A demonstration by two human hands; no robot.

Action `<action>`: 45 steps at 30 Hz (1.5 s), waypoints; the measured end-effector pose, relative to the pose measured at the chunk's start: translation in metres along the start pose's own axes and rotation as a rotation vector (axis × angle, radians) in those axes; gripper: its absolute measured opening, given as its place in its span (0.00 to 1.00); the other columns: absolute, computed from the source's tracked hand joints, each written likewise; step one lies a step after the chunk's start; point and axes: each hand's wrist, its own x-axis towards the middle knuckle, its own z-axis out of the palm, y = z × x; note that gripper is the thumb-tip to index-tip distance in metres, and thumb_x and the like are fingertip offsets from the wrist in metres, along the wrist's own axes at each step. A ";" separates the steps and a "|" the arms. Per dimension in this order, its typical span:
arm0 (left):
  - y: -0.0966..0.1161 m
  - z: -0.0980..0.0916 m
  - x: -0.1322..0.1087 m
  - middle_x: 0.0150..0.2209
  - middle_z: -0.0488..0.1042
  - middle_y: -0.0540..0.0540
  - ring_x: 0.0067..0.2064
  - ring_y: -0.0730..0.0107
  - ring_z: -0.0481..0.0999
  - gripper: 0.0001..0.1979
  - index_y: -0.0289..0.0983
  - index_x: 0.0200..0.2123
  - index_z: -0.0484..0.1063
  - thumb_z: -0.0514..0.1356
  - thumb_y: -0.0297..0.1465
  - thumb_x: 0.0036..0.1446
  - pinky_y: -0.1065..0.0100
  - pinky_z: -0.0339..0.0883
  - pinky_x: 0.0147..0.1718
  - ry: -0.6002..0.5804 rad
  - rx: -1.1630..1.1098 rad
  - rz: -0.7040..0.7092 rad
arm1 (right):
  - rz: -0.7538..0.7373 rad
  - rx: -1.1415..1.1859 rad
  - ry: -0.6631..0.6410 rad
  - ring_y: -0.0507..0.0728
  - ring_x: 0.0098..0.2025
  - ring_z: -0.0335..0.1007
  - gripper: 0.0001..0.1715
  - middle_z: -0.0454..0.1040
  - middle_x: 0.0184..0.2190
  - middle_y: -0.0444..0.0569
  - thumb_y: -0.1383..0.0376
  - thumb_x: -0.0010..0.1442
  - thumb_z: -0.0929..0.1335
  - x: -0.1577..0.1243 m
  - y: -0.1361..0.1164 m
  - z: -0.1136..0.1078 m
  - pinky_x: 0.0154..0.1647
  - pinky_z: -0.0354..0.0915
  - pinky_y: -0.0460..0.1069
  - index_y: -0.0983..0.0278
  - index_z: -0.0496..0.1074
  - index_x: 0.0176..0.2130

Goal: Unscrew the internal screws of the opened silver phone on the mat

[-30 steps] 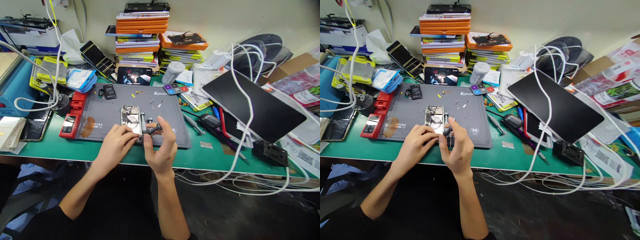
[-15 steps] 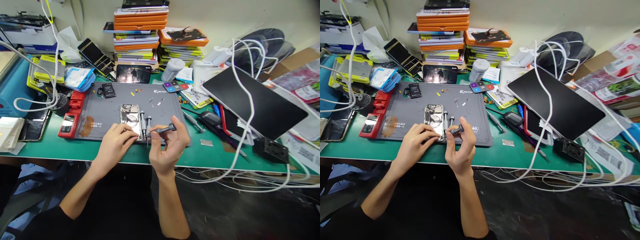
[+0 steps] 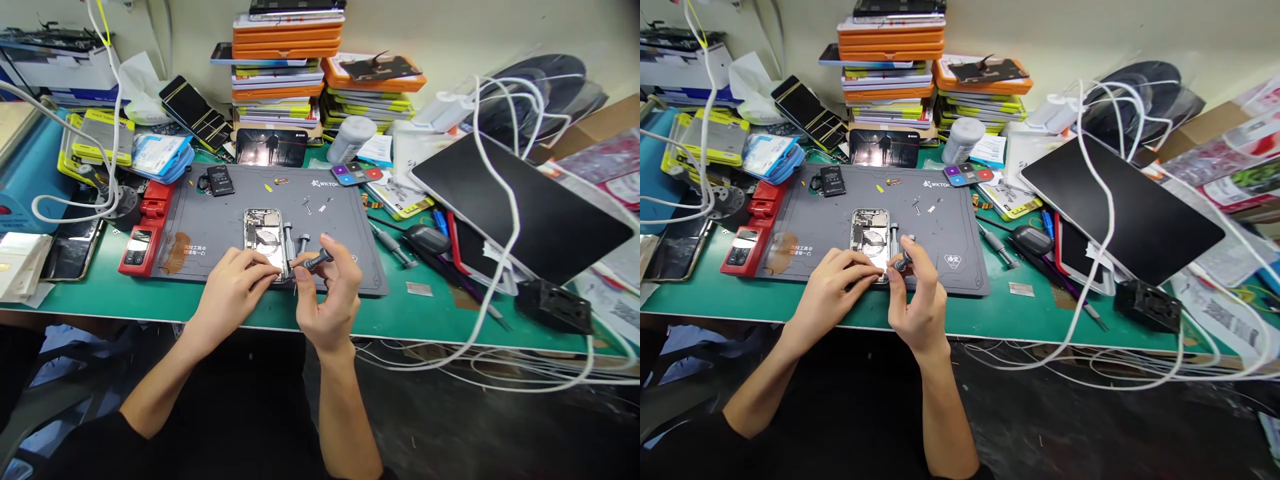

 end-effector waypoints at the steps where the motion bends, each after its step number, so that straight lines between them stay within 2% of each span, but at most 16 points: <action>1: 0.000 0.000 0.000 0.47 0.82 0.44 0.46 0.62 0.75 0.08 0.39 0.48 0.83 0.62 0.31 0.76 0.61 0.75 0.45 -0.004 -0.003 -0.002 | 0.001 -0.006 0.000 0.55 0.44 0.85 0.39 0.77 0.62 0.56 0.72 0.72 0.68 0.000 0.000 0.000 0.41 0.85 0.52 0.54 0.57 0.75; 3: 0.000 -0.001 0.000 0.47 0.82 0.44 0.46 0.62 0.75 0.09 0.39 0.49 0.83 0.61 0.31 0.76 0.61 0.75 0.45 -0.007 -0.005 -0.004 | -0.035 -0.051 0.005 0.55 0.43 0.85 0.39 0.78 0.61 0.56 0.72 0.71 0.69 0.002 0.000 0.000 0.40 0.85 0.52 0.55 0.57 0.75; 7: 0.000 -0.001 0.000 0.47 0.82 0.44 0.45 0.63 0.74 0.09 0.39 0.47 0.82 0.60 0.31 0.77 0.61 0.74 0.44 -0.010 -0.003 0.001 | -0.175 -0.193 0.008 0.57 0.39 0.83 0.44 0.84 0.51 0.51 0.70 0.65 0.76 0.006 0.001 -0.001 0.41 0.83 0.53 0.56 0.60 0.73; 9: 0.000 -0.001 0.000 0.47 0.82 0.44 0.45 0.63 0.73 0.09 0.38 0.46 0.82 0.61 0.31 0.76 0.61 0.74 0.44 -0.007 -0.006 0.001 | -0.189 -0.177 0.004 0.57 0.40 0.83 0.43 0.85 0.48 0.50 0.71 0.65 0.75 0.007 0.001 -0.002 0.43 0.82 0.54 0.57 0.61 0.73; 11: 0.000 0.000 -0.001 0.47 0.83 0.45 0.45 0.63 0.74 0.07 0.39 0.47 0.82 0.62 0.31 0.75 0.61 0.75 0.45 0.002 -0.010 -0.002 | -0.174 -0.099 -0.033 0.58 0.45 0.84 0.37 0.84 0.50 0.51 0.73 0.70 0.68 0.008 0.001 -0.003 0.47 0.83 0.57 0.57 0.61 0.73; 14: 0.000 0.001 -0.001 0.48 0.83 0.46 0.46 0.62 0.74 0.07 0.39 0.48 0.83 0.63 0.31 0.74 0.60 0.75 0.46 0.006 -0.013 -0.007 | -0.151 -0.032 -0.092 0.61 0.53 0.84 0.35 0.83 0.56 0.54 0.72 0.72 0.61 0.007 0.000 -0.004 0.50 0.84 0.61 0.56 0.58 0.74; 17: -0.001 0.001 -0.001 0.48 0.83 0.45 0.46 0.62 0.74 0.07 0.40 0.48 0.83 0.62 0.31 0.75 0.60 0.75 0.46 -0.003 -0.009 -0.006 | -0.149 -0.087 -0.083 0.61 0.54 0.84 0.38 0.82 0.57 0.55 0.71 0.72 0.64 0.005 0.000 -0.004 0.49 0.84 0.58 0.56 0.56 0.76; 21: -0.002 0.001 -0.001 0.48 0.83 0.45 0.46 0.62 0.74 0.07 0.40 0.48 0.82 0.63 0.31 0.75 0.60 0.75 0.47 -0.006 -0.014 -0.012 | -0.110 -0.062 -0.028 0.60 0.53 0.85 0.36 0.82 0.57 0.54 0.73 0.73 0.60 0.003 0.001 -0.003 0.44 0.84 0.56 0.56 0.58 0.75; 25: -0.001 0.000 0.000 0.47 0.82 0.45 0.45 0.63 0.74 0.07 0.39 0.48 0.82 0.63 0.31 0.75 0.61 0.74 0.46 -0.009 -0.006 -0.007 | -0.135 -0.102 0.004 0.61 0.52 0.86 0.40 0.83 0.56 0.56 0.72 0.69 0.69 0.004 0.000 -0.003 0.40 0.84 0.53 0.57 0.58 0.75; 29: -0.001 0.000 0.000 0.47 0.82 0.46 0.46 0.62 0.74 0.06 0.39 0.48 0.82 0.64 0.31 0.74 0.61 0.73 0.46 -0.001 -0.006 -0.004 | -0.141 -0.080 -0.008 0.61 0.52 0.86 0.36 0.83 0.56 0.57 0.73 0.72 0.62 0.005 0.000 -0.002 0.42 0.85 0.55 0.60 0.58 0.75; 33: -0.002 0.000 -0.001 0.48 0.82 0.45 0.46 0.63 0.74 0.06 0.39 0.47 0.81 0.63 0.32 0.74 0.61 0.73 0.46 -0.003 -0.020 -0.003 | -0.142 -0.144 0.033 0.58 0.45 0.86 0.39 0.82 0.57 0.57 0.71 0.69 0.70 0.004 0.000 0.001 0.40 0.85 0.52 0.60 0.59 0.74; 36: -0.002 -0.001 -0.002 0.49 0.81 0.46 0.47 0.63 0.75 0.06 0.40 0.47 0.81 0.64 0.33 0.74 0.61 0.73 0.47 -0.011 -0.039 -0.012 | -0.082 -0.062 0.060 0.53 0.41 0.85 0.41 0.79 0.58 0.55 0.74 0.69 0.71 0.002 0.000 0.003 0.37 0.84 0.48 0.57 0.58 0.74; 41: 0.000 -0.002 -0.001 0.49 0.81 0.46 0.47 0.63 0.75 0.04 0.39 0.45 0.80 0.65 0.32 0.73 0.61 0.72 0.47 -0.014 -0.037 -0.016 | -0.042 0.065 0.045 0.54 0.46 0.85 0.42 0.77 0.57 0.53 0.74 0.70 0.71 0.001 0.000 0.004 0.41 0.86 0.51 0.54 0.57 0.74; 45: 0.001 -0.003 0.000 0.48 0.81 0.46 0.47 0.62 0.76 0.03 0.38 0.45 0.79 0.65 0.31 0.73 0.62 0.72 0.46 -0.008 -0.032 -0.029 | -0.007 0.082 0.069 0.55 0.45 0.85 0.41 0.80 0.50 0.50 0.73 0.70 0.71 0.002 -0.002 0.002 0.39 0.86 0.51 0.54 0.57 0.74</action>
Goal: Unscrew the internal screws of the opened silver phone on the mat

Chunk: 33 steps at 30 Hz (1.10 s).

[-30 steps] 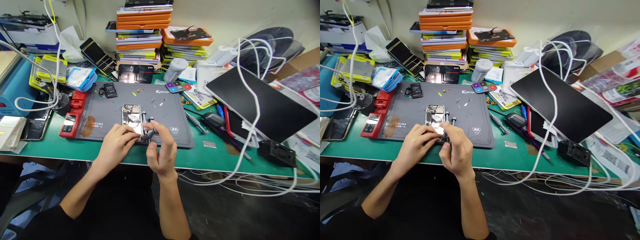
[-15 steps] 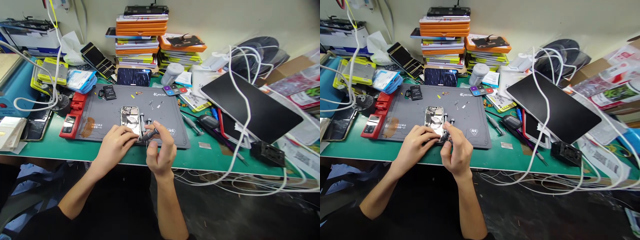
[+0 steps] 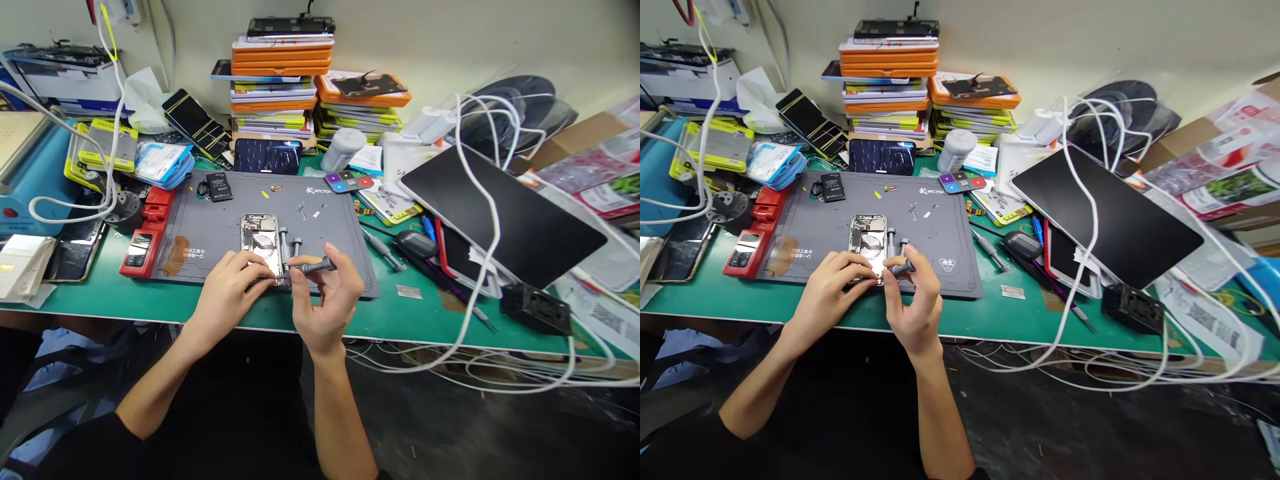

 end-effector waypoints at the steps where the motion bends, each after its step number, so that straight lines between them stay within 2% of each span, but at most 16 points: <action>1: 0.000 0.000 0.000 0.48 0.81 0.46 0.47 0.62 0.76 0.03 0.39 0.44 0.79 0.65 0.31 0.73 0.62 0.73 0.46 0.001 0.004 -0.001 | 0.019 0.003 0.028 0.55 0.44 0.85 0.40 0.80 0.48 0.50 0.73 0.70 0.71 0.000 -0.001 0.000 0.38 0.85 0.50 0.53 0.58 0.73; 4: -0.001 0.001 0.000 0.48 0.82 0.46 0.47 0.63 0.76 0.04 0.39 0.45 0.81 0.64 0.32 0.73 0.62 0.73 0.47 0.008 0.017 0.007 | 0.111 0.036 0.110 0.55 0.40 0.84 0.37 0.80 0.44 0.48 0.72 0.70 0.71 0.001 -0.003 -0.001 0.33 0.82 0.49 0.53 0.60 0.72; 7: -0.002 0.001 0.000 0.48 0.82 0.46 0.47 0.63 0.76 0.05 0.39 0.46 0.82 0.64 0.32 0.74 0.62 0.74 0.47 0.011 0.021 0.018 | 0.191 0.058 0.119 0.55 0.39 0.83 0.36 0.80 0.43 0.49 0.71 0.71 0.70 0.000 -0.004 0.000 0.32 0.82 0.49 0.53 0.61 0.71; 21: -0.001 -0.001 0.002 0.46 0.83 0.47 0.46 0.63 0.76 0.04 0.39 0.47 0.81 0.65 0.30 0.73 0.62 0.73 0.48 0.010 0.000 0.010 | 0.216 0.064 0.108 0.55 0.39 0.82 0.32 0.81 0.44 0.50 0.69 0.73 0.69 0.001 -0.005 0.000 0.34 0.82 0.50 0.54 0.62 0.70; 33: -0.005 0.004 0.000 0.49 0.80 0.44 0.49 0.61 0.77 0.07 0.39 0.50 0.81 0.62 0.29 0.75 0.59 0.75 0.50 0.042 0.037 0.014 | 0.249 0.057 0.118 0.54 0.39 0.81 0.30 0.81 0.43 0.49 0.65 0.74 0.68 0.001 -0.005 0.001 0.36 0.83 0.50 0.54 0.60 0.70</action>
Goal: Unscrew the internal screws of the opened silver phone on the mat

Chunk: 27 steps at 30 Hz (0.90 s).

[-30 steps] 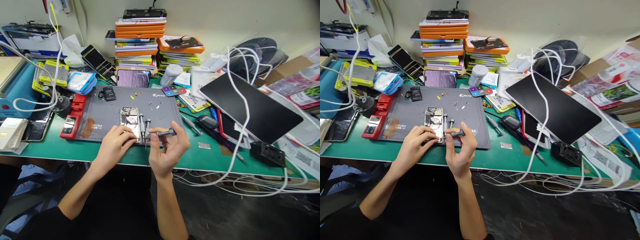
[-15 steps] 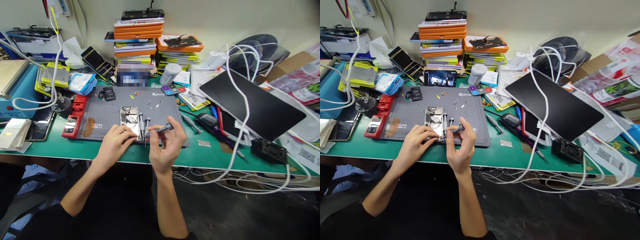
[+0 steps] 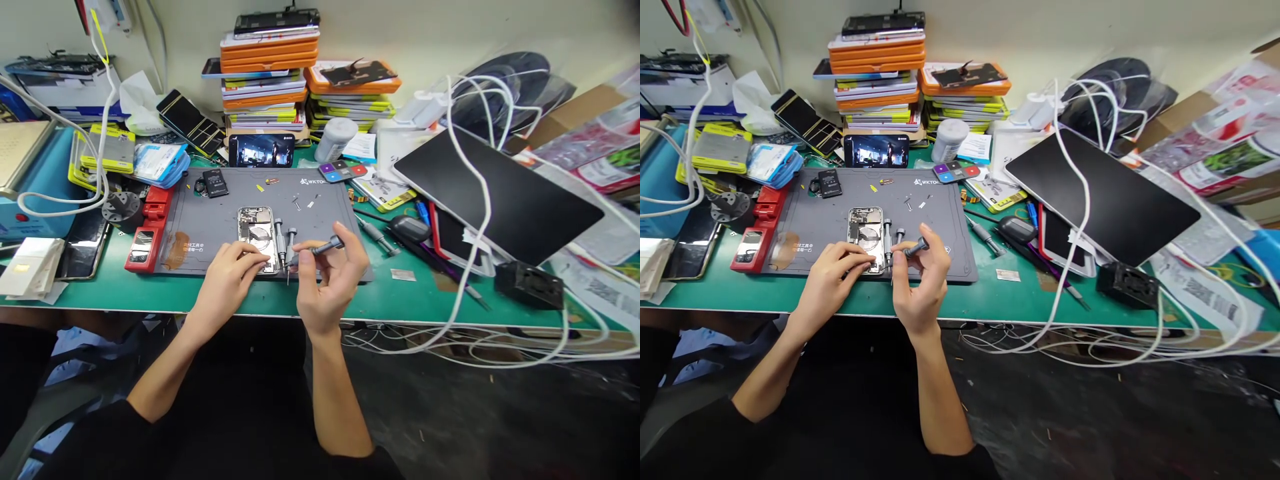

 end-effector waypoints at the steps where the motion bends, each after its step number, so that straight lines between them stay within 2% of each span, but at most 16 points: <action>1: 0.000 0.001 0.000 0.50 0.80 0.43 0.50 0.61 0.77 0.07 0.39 0.51 0.81 0.62 0.29 0.74 0.58 0.75 0.51 0.008 0.010 -0.001 | 0.002 0.006 0.004 0.54 0.39 0.81 0.30 0.81 0.43 0.49 0.65 0.74 0.68 0.000 0.000 0.000 0.35 0.82 0.50 0.54 0.61 0.70; 6: 0.003 0.001 -0.003 0.52 0.80 0.41 0.50 0.58 0.76 0.07 0.36 0.49 0.81 0.62 0.29 0.75 0.56 0.75 0.52 0.032 0.110 0.029 | 0.015 0.023 0.008 0.53 0.37 0.80 0.30 0.81 0.42 0.48 0.66 0.74 0.68 0.000 -0.001 0.000 0.35 0.81 0.49 0.54 0.61 0.70; 10: 0.004 -0.005 -0.004 0.50 0.81 0.44 0.51 0.60 0.76 0.05 0.39 0.49 0.80 0.64 0.29 0.73 0.58 0.74 0.53 -0.025 0.017 -0.006 | 0.021 0.021 0.003 0.53 0.37 0.80 0.30 0.80 0.43 0.47 0.66 0.74 0.68 0.000 0.000 0.000 0.35 0.81 0.48 0.54 0.60 0.70; 13: 0.005 -0.014 -0.005 0.49 0.82 0.47 0.52 0.61 0.77 0.06 0.41 0.50 0.80 0.65 0.28 0.73 0.59 0.73 0.54 -0.069 -0.092 -0.062 | 0.011 0.023 0.005 0.53 0.37 0.80 0.30 0.80 0.43 0.48 0.66 0.74 0.67 0.000 0.000 0.000 0.36 0.81 0.49 0.54 0.60 0.71; 17: -0.002 -0.034 -0.003 0.45 0.84 0.50 0.47 0.64 0.79 0.06 0.43 0.49 0.81 0.65 0.28 0.73 0.61 0.73 0.48 -0.002 -0.173 -0.155 | 0.015 0.008 -0.002 0.53 0.38 0.80 0.31 0.81 0.43 0.48 0.66 0.74 0.67 0.001 0.000 0.000 0.36 0.81 0.49 0.54 0.60 0.71; 20: -0.020 -0.056 0.000 0.47 0.85 0.49 0.44 0.62 0.79 0.07 0.44 0.51 0.81 0.66 0.30 0.72 0.59 0.72 0.47 0.099 0.004 -0.224 | 0.024 0.004 -0.019 0.53 0.38 0.81 0.30 0.81 0.42 0.48 0.65 0.75 0.67 0.000 -0.001 0.000 0.35 0.81 0.48 0.55 0.60 0.71; 22: -0.035 -0.068 0.001 0.45 0.85 0.47 0.44 0.59 0.78 0.06 0.43 0.49 0.82 0.65 0.31 0.72 0.56 0.71 0.48 0.129 0.185 -0.212 | 0.026 -0.002 -0.031 0.53 0.37 0.81 0.30 0.81 0.42 0.48 0.65 0.75 0.67 0.000 0.000 0.000 0.34 0.81 0.48 0.55 0.60 0.71; 27: -0.065 -0.078 -0.002 0.43 0.85 0.46 0.45 0.54 0.78 0.06 0.42 0.47 0.82 0.64 0.31 0.73 0.52 0.67 0.50 0.118 0.402 -0.204 | -0.021 0.003 -0.067 0.52 0.37 0.81 0.33 0.81 0.43 0.46 0.66 0.74 0.69 -0.001 0.002 -0.001 0.35 0.82 0.48 0.54 0.59 0.72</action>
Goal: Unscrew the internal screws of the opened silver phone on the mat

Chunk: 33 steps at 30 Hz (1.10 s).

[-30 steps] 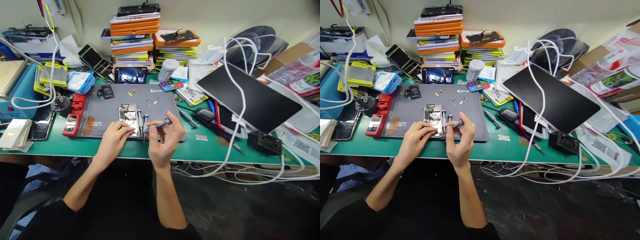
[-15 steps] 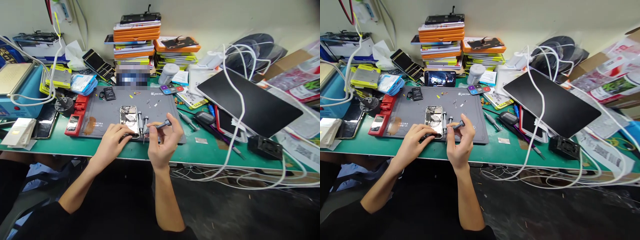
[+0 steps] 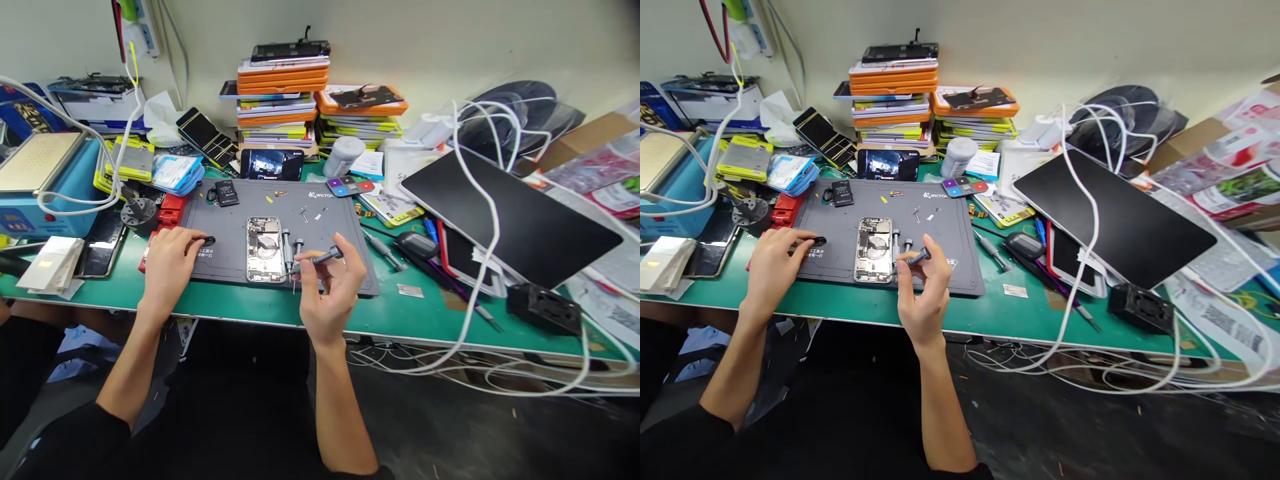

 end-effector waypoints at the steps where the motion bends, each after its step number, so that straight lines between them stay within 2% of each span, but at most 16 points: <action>1: -0.002 0.002 0.000 0.44 0.85 0.45 0.46 0.53 0.78 0.06 0.42 0.46 0.82 0.63 0.31 0.74 0.52 0.67 0.50 0.003 0.024 -0.002 | -0.024 0.010 -0.009 0.52 0.37 0.82 0.33 0.80 0.43 0.46 0.67 0.74 0.69 0.001 0.000 0.000 0.36 0.82 0.48 0.53 0.59 0.72; 4: 0.000 0.005 -0.001 0.49 0.84 0.42 0.48 0.51 0.78 0.09 0.42 0.49 0.82 0.61 0.31 0.75 0.51 0.66 0.49 0.036 0.067 0.015 | -0.052 0.020 -0.036 0.53 0.39 0.83 0.34 0.81 0.43 0.46 0.67 0.74 0.69 0.004 -0.004 0.006 0.37 0.83 0.48 0.53 0.58 0.72; 6: 0.009 0.005 -0.003 0.53 0.82 0.41 0.49 0.51 0.78 0.11 0.43 0.53 0.81 0.59 0.30 0.76 0.51 0.67 0.50 0.088 0.066 0.029 | -0.030 0.007 -0.057 0.53 0.39 0.82 0.33 0.81 0.43 0.47 0.67 0.75 0.68 0.005 -0.008 0.013 0.37 0.84 0.49 0.54 0.57 0.73; 8: 0.024 0.007 -0.006 0.52 0.82 0.40 0.50 0.53 0.78 0.13 0.42 0.56 0.80 0.57 0.31 0.77 0.53 0.69 0.51 0.134 0.039 0.027 | -0.031 -0.007 -0.086 0.54 0.39 0.83 0.34 0.82 0.45 0.48 0.66 0.75 0.67 0.005 -0.010 0.022 0.37 0.85 0.50 0.54 0.56 0.74; 10: 0.040 0.010 -0.011 0.47 0.81 0.43 0.49 0.58 0.80 0.12 0.41 0.55 0.79 0.56 0.32 0.78 0.58 0.71 0.50 0.079 -0.070 0.041 | -0.109 -0.015 -0.110 0.54 0.41 0.84 0.36 0.83 0.50 0.52 0.67 0.75 0.68 0.002 -0.010 0.030 0.37 0.85 0.50 0.54 0.56 0.75; 12: 0.054 0.015 -0.016 0.45 0.81 0.47 0.42 0.66 0.80 0.09 0.41 0.52 0.78 0.57 0.33 0.78 0.65 0.71 0.43 -0.029 -0.216 0.028 | -0.183 -0.034 -0.119 0.55 0.44 0.86 0.39 0.81 0.56 0.54 0.69 0.74 0.68 -0.001 -0.008 0.034 0.38 0.86 0.50 0.52 0.55 0.76; 14: 0.063 0.020 -0.020 0.42 0.81 0.49 0.36 0.70 0.78 0.08 0.41 0.49 0.77 0.58 0.34 0.78 0.67 0.70 0.39 -0.095 -0.284 0.006 | -0.220 -0.060 -0.122 0.56 0.45 0.87 0.41 0.81 0.59 0.55 0.71 0.73 0.69 -0.004 -0.007 0.035 0.40 0.86 0.51 0.51 0.53 0.76; 16: 0.065 0.023 -0.022 0.40 0.80 0.50 0.34 0.70 0.76 0.07 0.41 0.48 0.76 0.58 0.34 0.78 0.67 0.69 0.38 -0.116 -0.319 -0.020 | -0.234 -0.080 -0.137 0.56 0.45 0.87 0.42 0.81 0.58 0.55 0.71 0.73 0.69 -0.006 -0.006 0.033 0.40 0.86 0.51 0.51 0.52 0.77; 21: 0.061 0.021 -0.024 0.38 0.79 0.50 0.37 0.68 0.76 0.05 0.41 0.45 0.75 0.60 0.33 0.77 0.65 0.68 0.40 -0.144 -0.354 -0.023 | -0.223 -0.121 -0.196 0.55 0.41 0.86 0.43 0.83 0.54 0.54 0.71 0.73 0.69 -0.004 -0.010 0.030 0.37 0.86 0.52 0.51 0.51 0.77; 24: 0.061 0.020 -0.025 0.39 0.79 0.50 0.38 0.66 0.76 0.04 0.41 0.45 0.75 0.61 0.33 0.76 0.63 0.68 0.41 -0.171 -0.352 -0.012 | -0.230 -0.121 -0.198 0.56 0.43 0.87 0.42 0.83 0.54 0.54 0.71 0.73 0.69 -0.004 -0.010 0.030 0.38 0.86 0.51 0.52 0.52 0.77; 27: 0.061 0.019 -0.025 0.41 0.81 0.49 0.41 0.64 0.77 0.05 0.41 0.45 0.76 0.61 0.33 0.76 0.62 0.69 0.43 -0.197 -0.351 0.020 | -0.247 -0.133 -0.195 0.55 0.42 0.86 0.43 0.83 0.54 0.54 0.72 0.72 0.70 -0.003 -0.009 0.030 0.38 0.86 0.51 0.53 0.53 0.76; 31: 0.059 0.020 -0.025 0.43 0.82 0.47 0.45 0.61 0.79 0.07 0.41 0.45 0.77 0.60 0.35 0.77 0.60 0.70 0.46 -0.203 -0.363 0.073 | -0.340 -0.198 -0.193 0.54 0.37 0.85 0.45 0.85 0.53 0.51 0.70 0.68 0.74 -0.001 -0.009 0.029 0.38 0.85 0.49 0.53 0.57 0.75; 33: 0.058 0.021 -0.025 0.44 0.82 0.47 0.46 0.61 0.79 0.07 0.41 0.45 0.77 0.60 0.35 0.77 0.60 0.70 0.47 -0.195 -0.370 0.094 | -0.342 -0.196 -0.231 0.55 0.41 0.86 0.43 0.85 0.54 0.50 0.71 0.71 0.71 0.000 -0.010 0.028 0.42 0.85 0.50 0.52 0.56 0.76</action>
